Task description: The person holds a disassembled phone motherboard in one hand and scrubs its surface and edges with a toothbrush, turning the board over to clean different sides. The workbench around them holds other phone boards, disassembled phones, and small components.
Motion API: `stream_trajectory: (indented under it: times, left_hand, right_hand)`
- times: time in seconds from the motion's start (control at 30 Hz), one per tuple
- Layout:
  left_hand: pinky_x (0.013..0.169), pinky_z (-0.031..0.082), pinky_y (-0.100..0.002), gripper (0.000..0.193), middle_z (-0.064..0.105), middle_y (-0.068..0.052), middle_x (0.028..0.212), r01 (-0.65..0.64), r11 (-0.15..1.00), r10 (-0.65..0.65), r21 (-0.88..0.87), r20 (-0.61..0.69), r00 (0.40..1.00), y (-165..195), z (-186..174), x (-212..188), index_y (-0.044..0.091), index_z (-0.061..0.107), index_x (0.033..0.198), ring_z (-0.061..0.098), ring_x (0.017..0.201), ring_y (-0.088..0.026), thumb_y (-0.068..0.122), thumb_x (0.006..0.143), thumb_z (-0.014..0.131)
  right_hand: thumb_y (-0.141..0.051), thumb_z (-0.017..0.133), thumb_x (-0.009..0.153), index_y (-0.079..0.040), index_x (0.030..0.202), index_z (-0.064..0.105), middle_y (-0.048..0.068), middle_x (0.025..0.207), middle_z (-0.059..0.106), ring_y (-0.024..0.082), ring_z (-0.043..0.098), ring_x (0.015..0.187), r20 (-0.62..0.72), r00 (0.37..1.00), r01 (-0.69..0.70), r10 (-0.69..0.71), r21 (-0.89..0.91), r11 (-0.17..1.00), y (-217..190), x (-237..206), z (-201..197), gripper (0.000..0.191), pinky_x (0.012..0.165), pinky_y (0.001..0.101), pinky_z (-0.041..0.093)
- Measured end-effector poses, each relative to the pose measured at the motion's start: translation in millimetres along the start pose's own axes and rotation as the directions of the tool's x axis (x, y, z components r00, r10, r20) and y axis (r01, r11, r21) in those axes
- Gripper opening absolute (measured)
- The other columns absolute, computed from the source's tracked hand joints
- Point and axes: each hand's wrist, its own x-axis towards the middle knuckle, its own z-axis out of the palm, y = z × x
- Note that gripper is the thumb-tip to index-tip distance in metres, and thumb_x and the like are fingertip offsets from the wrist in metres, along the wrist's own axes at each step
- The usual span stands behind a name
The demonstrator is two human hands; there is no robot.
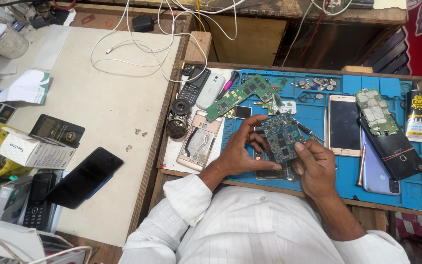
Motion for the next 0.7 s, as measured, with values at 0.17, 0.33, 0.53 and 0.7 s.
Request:
stream_trajectory:
  times: [0.17, 0.33, 0.53, 0.7]
  left_hand:
    - [0.080, 0.058, -0.027, 0.112, 0.066, -0.008, 0.126, -0.019, 1.000, 0.019, -0.017, -0.005, 1.000, -1.5, -0.3, -0.8, 0.014, 0.030, 0.155, 0.073, 0.102, -0.015, 0.026, 0.068, 0.099]
    - [0.080, 0.058, -0.027, 0.111, 0.064, -0.009, 0.126, -0.024, 0.999, 0.024, -0.039, -0.007, 1.000, -0.5, -0.8, -1.6, 0.013, 0.029, 0.154, 0.071, 0.101, -0.014, 0.024, 0.067, 0.098]
    - [0.080, 0.058, -0.026, 0.115, 0.058, -0.010, 0.139, -0.010, 0.997, 0.011, -0.073, 0.014, 1.000, 2.5, -2.2, 0.3, 0.012, 0.028, 0.157, 0.070, 0.106, -0.015, 0.025, 0.067, 0.098]
    - [0.082, 0.059, -0.027, 0.117, 0.056, -0.009, 0.143, -0.024, 0.999, 0.025, -0.046, 0.028, 0.999, 3.8, -3.5, 0.6, 0.012, 0.031, 0.156, 0.068, 0.111, -0.015, 0.028, 0.063, 0.100]
  right_hand:
    - [-0.014, 0.063, 0.105, -0.003, 0.086, 0.065, 0.002, 0.071, 0.061, 0.006, 0.046, 0.054, -0.009, 1.000, -0.012, 0.012, -0.003, 1.000, 2.0, -0.2, 0.6, 0.021, 0.049, 0.0234, 0.038]
    - [-0.014, 0.063, 0.104, -0.002, 0.087, 0.065, 0.002, 0.068, 0.060, 0.006, 0.045, 0.053, -0.010, 1.000, -0.023, 0.023, -0.048, 0.999, 1.5, -1.3, 1.6, 0.021, 0.048, 0.0236, 0.037]
    - [-0.013, 0.063, 0.105, -0.002, 0.087, 0.065, 0.002, 0.069, 0.059, 0.005, 0.045, 0.053, 0.006, 1.000, -0.006, 0.006, -0.019, 1.000, 3.1, 0.2, -0.2, 0.021, 0.049, 0.0235, 0.037]
    - [-0.013, 0.062, 0.105, -0.001, 0.087, 0.065, 0.002, 0.067, 0.058, 0.005, 0.044, 0.053, 0.045, 0.999, 0.003, -0.001, -0.031, 1.000, 4.9, -0.5, -1.7, 0.022, 0.049, 0.0236, 0.037]
